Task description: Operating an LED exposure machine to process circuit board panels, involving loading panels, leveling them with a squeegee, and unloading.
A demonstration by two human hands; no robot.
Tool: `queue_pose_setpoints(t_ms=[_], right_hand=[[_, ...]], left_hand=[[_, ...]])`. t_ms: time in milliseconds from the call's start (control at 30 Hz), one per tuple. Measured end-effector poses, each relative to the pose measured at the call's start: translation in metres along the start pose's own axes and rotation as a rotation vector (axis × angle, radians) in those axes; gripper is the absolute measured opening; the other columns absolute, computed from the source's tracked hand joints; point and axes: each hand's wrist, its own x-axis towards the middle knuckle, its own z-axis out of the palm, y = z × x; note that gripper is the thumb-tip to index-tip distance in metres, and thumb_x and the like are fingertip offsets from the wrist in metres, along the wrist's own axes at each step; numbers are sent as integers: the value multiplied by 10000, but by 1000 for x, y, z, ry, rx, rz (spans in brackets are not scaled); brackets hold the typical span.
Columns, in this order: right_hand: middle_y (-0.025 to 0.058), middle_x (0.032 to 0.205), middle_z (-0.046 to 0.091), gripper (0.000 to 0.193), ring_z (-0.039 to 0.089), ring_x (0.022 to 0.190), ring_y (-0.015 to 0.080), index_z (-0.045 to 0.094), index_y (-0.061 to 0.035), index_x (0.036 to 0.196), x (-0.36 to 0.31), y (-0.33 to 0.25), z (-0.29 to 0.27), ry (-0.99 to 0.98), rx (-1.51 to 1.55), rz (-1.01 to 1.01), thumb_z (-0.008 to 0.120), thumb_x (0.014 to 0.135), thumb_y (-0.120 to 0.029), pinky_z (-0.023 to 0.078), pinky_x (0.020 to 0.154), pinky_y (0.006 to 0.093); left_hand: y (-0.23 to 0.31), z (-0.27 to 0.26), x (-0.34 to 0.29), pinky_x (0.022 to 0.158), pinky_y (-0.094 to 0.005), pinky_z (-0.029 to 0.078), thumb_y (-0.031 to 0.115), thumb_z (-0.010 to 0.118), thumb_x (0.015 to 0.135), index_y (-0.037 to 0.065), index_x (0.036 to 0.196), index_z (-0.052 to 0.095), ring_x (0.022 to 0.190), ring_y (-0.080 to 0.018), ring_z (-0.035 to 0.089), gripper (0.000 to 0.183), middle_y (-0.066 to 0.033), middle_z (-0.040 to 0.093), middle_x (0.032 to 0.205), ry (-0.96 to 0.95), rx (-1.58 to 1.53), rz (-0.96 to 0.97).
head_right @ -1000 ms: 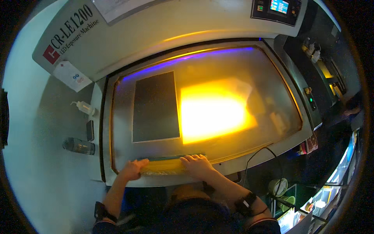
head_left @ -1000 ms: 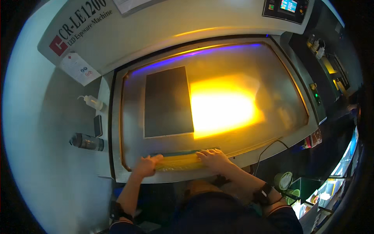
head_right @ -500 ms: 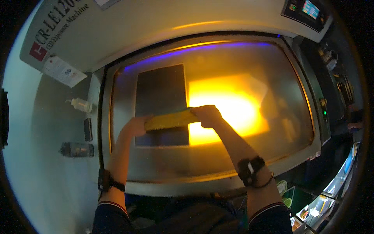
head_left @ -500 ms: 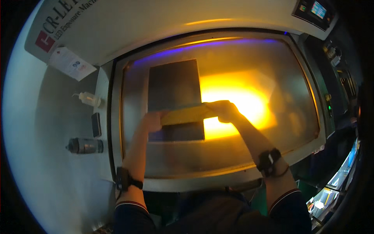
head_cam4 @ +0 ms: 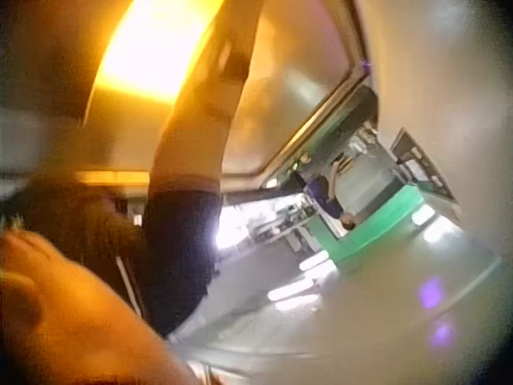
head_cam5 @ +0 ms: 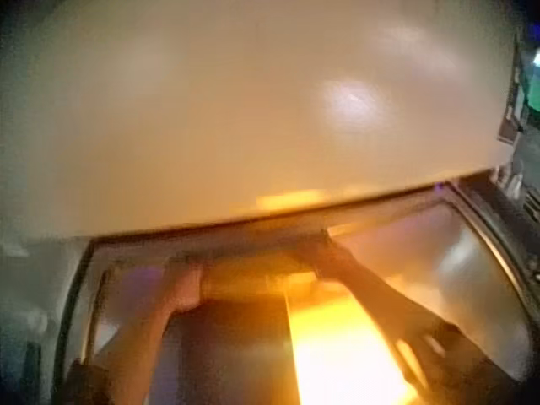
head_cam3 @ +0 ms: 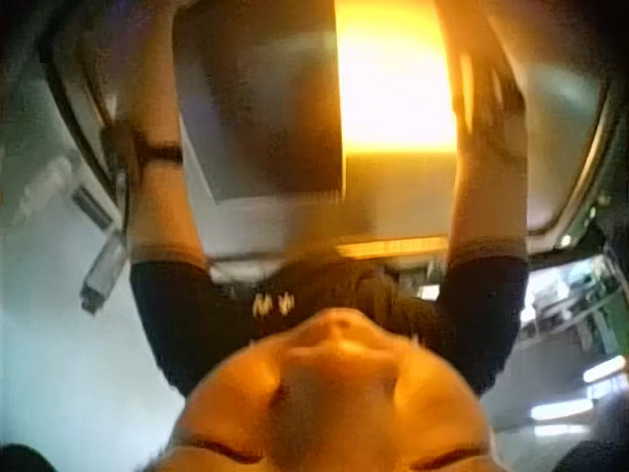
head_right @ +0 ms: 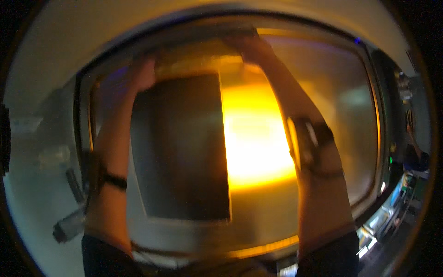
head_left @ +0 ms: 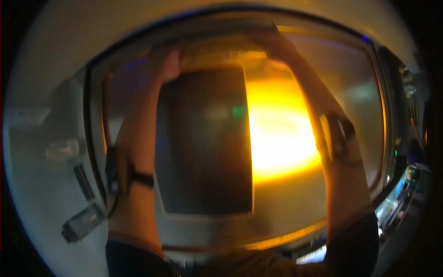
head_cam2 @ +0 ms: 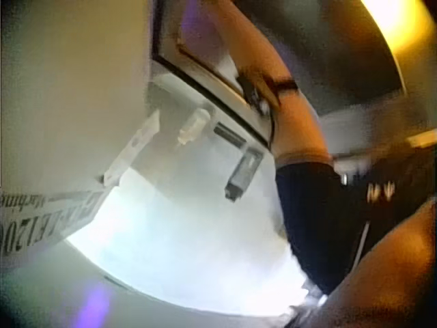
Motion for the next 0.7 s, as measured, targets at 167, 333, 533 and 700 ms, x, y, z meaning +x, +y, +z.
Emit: queue_pose_setpoints(t_ms=[167,333,533,700], right_hand=[[20,1482,432,713,425,1350,234,458,-232,1405,-84,-56,48,127,-93,-52,626,751,-4,372,1079,532],[80,1261,564,640,513,1185,291,461,-185,1376,-283,-129,23,-177,5,-79,570,758,-59,385,950,563],[100,1362,529,430,553,1226,263,467,-100,1339,-581,-220,29,3,180,-378,502,926,-216,432,992,597],[100,1373,523,378,539,1238,257,529,-91,1277,-602,-218,25,49,40,-223,510,921,-215,399,1040,548]], left_hand=[[30,13,-91,947,-612,422,-28,571,764,176,1410,420,1253,-383,485,693,-166,555,1323,61,320,-16],[105,14,-269,868,-579,453,84,657,762,113,1225,496,1132,-449,547,490,-219,620,1136,-330,116,-32],[218,39,-516,1137,-539,271,363,656,816,234,1477,356,1337,-424,396,738,-95,386,1507,-654,140,90],[218,94,-563,1076,-534,367,333,716,775,263,1470,371,1328,-427,398,779,-55,361,1532,-300,1,172]])
